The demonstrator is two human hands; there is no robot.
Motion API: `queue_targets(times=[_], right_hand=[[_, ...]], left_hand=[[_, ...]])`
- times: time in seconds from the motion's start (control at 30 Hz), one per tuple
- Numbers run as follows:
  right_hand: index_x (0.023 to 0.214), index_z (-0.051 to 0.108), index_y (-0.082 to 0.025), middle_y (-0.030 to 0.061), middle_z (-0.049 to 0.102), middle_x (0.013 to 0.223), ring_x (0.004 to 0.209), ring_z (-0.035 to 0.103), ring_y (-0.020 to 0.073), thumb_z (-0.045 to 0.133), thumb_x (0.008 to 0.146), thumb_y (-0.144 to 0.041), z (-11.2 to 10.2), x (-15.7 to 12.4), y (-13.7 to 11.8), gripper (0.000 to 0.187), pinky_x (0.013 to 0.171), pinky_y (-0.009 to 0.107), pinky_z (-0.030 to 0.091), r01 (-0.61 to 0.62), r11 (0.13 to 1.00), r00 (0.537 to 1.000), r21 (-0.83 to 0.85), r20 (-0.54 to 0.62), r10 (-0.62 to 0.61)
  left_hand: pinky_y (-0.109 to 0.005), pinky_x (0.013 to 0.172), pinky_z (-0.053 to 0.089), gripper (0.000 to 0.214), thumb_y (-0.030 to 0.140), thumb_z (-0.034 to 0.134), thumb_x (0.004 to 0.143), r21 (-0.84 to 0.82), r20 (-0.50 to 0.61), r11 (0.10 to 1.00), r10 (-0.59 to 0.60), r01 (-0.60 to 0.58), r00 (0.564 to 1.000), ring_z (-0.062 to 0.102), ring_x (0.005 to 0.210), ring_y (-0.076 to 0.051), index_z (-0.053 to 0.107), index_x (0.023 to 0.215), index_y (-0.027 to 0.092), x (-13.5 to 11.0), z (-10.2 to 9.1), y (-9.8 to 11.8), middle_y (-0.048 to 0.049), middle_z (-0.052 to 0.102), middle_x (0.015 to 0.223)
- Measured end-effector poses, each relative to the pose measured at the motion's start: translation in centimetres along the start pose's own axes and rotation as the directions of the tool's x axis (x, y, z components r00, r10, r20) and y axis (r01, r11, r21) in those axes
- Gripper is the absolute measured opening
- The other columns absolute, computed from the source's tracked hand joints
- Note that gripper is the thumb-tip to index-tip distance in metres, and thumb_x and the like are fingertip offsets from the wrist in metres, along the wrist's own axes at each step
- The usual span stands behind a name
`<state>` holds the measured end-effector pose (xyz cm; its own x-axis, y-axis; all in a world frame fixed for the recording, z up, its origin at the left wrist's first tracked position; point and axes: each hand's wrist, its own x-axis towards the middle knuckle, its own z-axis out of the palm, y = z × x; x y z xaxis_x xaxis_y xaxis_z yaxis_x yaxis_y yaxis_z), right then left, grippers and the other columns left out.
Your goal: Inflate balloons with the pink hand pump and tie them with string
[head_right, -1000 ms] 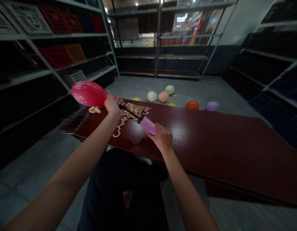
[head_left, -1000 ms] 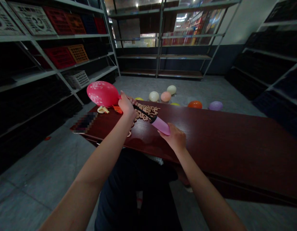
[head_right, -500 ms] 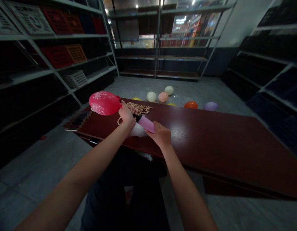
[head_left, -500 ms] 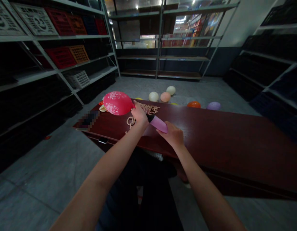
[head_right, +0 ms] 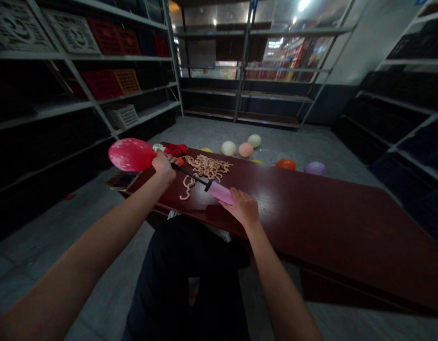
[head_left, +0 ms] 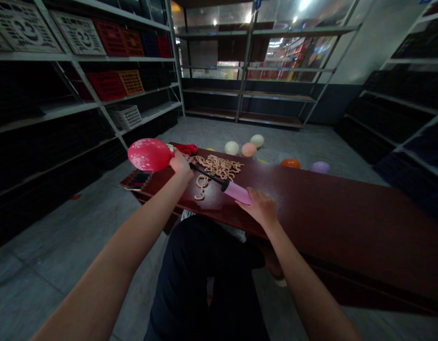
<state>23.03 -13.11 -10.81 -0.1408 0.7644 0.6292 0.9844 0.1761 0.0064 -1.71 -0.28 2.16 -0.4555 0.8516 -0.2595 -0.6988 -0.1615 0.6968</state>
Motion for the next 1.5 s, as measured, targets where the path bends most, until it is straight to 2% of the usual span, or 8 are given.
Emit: queue_targets(times=[0.1,0.23,0.37,0.53,0.73,0.87,1.23,1.5], right_hand=[[0.110,0.071,-0.018,0.0074,0.077,0.086,0.072,0.069,0.0199,0.068,0.090,-0.057,0.1,0.0,0.0,0.043,0.063,0.029,0.035,0.024,1.000,1.000,0.011,-0.020,-0.024],[0.109,0.070,-0.017,0.0077,0.077,0.088,0.073,0.069,0.0200,0.068,0.091,-0.055,0.3,0.1,0.3,0.042,0.063,0.029,0.036,0.003,0.999,0.999,0.043,-0.042,-0.001],[0.107,0.070,-0.017,0.0077,0.076,0.085,0.072,0.068,0.0205,0.067,0.092,-0.055,0.5,0.3,0.8,0.041,0.062,0.030,0.035,-0.108,0.993,0.992,0.044,-0.054,0.110],[0.110,0.070,-0.016,0.0076,0.076,0.085,0.072,0.068,0.0209,0.067,0.091,-0.055,0.8,0.4,1.2,0.043,0.062,0.030,0.035,-0.196,0.980,0.980,0.043,-0.027,0.197],[0.113,0.068,-0.017,0.0095,0.077,0.091,0.076,0.070,0.0225,0.065,0.092,-0.057,1.0,0.4,1.2,0.046,0.062,0.030,0.035,-0.255,0.966,0.966,0.050,-0.014,0.256],[0.111,0.069,-0.017,0.0109,0.078,0.091,0.078,0.071,0.0237,0.064,0.092,-0.057,0.8,0.4,1.0,0.045,0.062,0.030,0.034,-0.248,0.966,0.968,0.066,-0.003,0.249],[0.114,0.070,-0.017,0.0092,0.078,0.095,0.080,0.071,0.0212,0.066,0.092,-0.058,0.5,0.0,0.5,0.046,0.063,0.029,0.035,-0.094,0.991,0.994,0.094,0.065,0.088],[0.110,0.071,-0.019,0.0072,0.079,0.092,0.078,0.072,0.0203,0.071,0.089,-0.055,-0.1,0.0,0.2,0.042,0.064,0.028,0.037,-0.010,0.996,0.999,0.087,0.041,0.006]], left_hand=[[-0.022,0.038,0.025,0.046,0.030,0.037,0.110,0.048,0.007,0.999,0.011,-0.012,1.000,0.027,0.035,-0.007,0.030,0.065,0.022,0.5,0.4,1.3,0.0085,0.027,0.049],[-0.021,0.039,0.024,0.048,0.037,0.039,0.111,0.011,0.053,1.000,0.018,-0.018,0.998,0.027,0.035,-0.006,0.029,0.066,0.021,0.5,1.8,0.7,0.0089,0.026,0.048],[-0.020,0.039,0.024,0.049,0.045,0.044,0.109,-0.065,0.096,0.997,0.049,-0.043,0.994,0.029,0.035,-0.006,0.030,0.068,0.022,0.1,3.8,-1.5,0.0089,0.028,0.049],[-0.021,0.038,0.025,0.048,0.041,0.039,0.110,-0.029,0.185,0.999,0.043,-0.038,0.982,0.029,0.036,-0.007,0.033,0.067,0.022,-2.1,5.6,-4.8,0.0076,0.026,0.049],[-0.022,0.038,0.026,0.053,0.048,0.055,0.104,-0.002,0.256,1.000,-0.024,0.026,0.966,0.028,0.036,-0.007,0.033,0.064,0.022,-5.8,5.3,-9.8,0.0075,0.027,0.049],[-0.023,0.038,0.026,0.053,0.044,0.046,0.108,0.048,0.273,0.998,-0.060,0.049,0.960,0.030,0.035,-0.007,0.034,0.061,0.022,-6.8,4.7,-11.0,0.0058,0.029,0.046],[-0.022,0.037,0.028,0.051,0.042,0.046,0.108,0.019,0.179,0.999,-0.048,0.045,0.983,0.030,0.033,-0.007,0.032,0.063,0.023,-5.0,1.6,-6.9,0.0078,0.029,0.046],[-0.022,0.037,0.026,0.046,0.036,0.040,0.109,-0.016,0.064,1.000,-0.014,0.016,0.998,0.031,0.034,-0.007,0.031,0.066,0.022,-1.5,-0.4,-1.4,0.0082,0.027,0.049]])
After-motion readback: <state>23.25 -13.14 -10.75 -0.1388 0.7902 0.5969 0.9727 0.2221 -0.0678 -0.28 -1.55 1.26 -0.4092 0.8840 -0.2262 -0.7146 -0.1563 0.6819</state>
